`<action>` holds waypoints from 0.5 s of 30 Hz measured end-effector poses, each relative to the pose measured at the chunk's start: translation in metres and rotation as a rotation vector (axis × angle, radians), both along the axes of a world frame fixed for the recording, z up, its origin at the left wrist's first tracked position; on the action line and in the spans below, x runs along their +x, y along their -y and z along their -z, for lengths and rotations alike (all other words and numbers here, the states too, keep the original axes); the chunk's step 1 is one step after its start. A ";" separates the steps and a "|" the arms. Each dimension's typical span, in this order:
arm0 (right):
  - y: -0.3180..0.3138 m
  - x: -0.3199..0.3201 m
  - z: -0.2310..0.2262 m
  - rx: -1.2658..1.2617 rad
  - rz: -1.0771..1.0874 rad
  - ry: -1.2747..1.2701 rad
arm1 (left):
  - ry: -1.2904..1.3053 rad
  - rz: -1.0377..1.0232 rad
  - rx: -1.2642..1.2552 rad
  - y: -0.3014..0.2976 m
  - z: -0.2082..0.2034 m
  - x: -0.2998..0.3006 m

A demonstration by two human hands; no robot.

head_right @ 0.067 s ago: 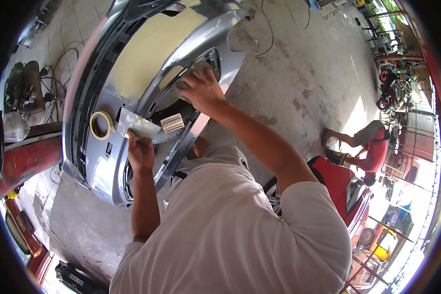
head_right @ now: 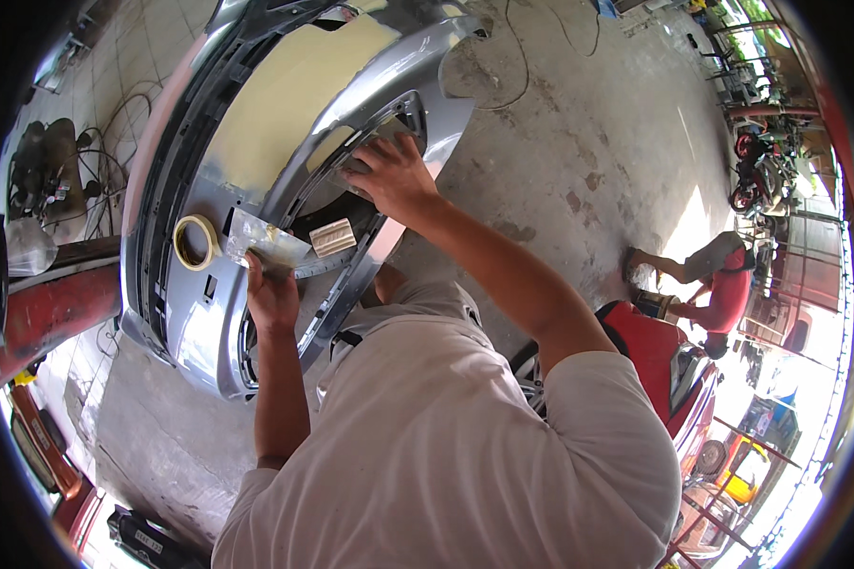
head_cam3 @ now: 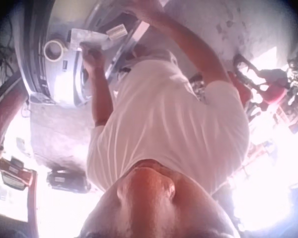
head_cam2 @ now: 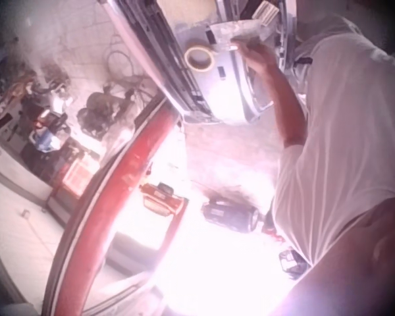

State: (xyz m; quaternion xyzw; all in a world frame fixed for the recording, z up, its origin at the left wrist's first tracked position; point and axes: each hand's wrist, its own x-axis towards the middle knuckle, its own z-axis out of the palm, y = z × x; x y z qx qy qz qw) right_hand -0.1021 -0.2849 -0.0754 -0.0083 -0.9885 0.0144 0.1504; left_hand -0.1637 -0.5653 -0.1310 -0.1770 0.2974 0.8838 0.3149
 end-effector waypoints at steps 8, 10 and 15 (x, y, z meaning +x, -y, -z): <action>-0.013 -0.034 -0.016 -0.011 0.013 -0.045 | -0.002 -0.014 0.015 -0.002 0.008 -0.006; -0.013 -0.043 -0.023 -0.008 0.032 0.064 | 0.010 -0.012 0.008 -0.002 0.008 -0.006; -0.022 -0.062 -0.036 -0.086 0.043 0.308 | 0.018 -0.029 0.004 -0.001 0.008 -0.004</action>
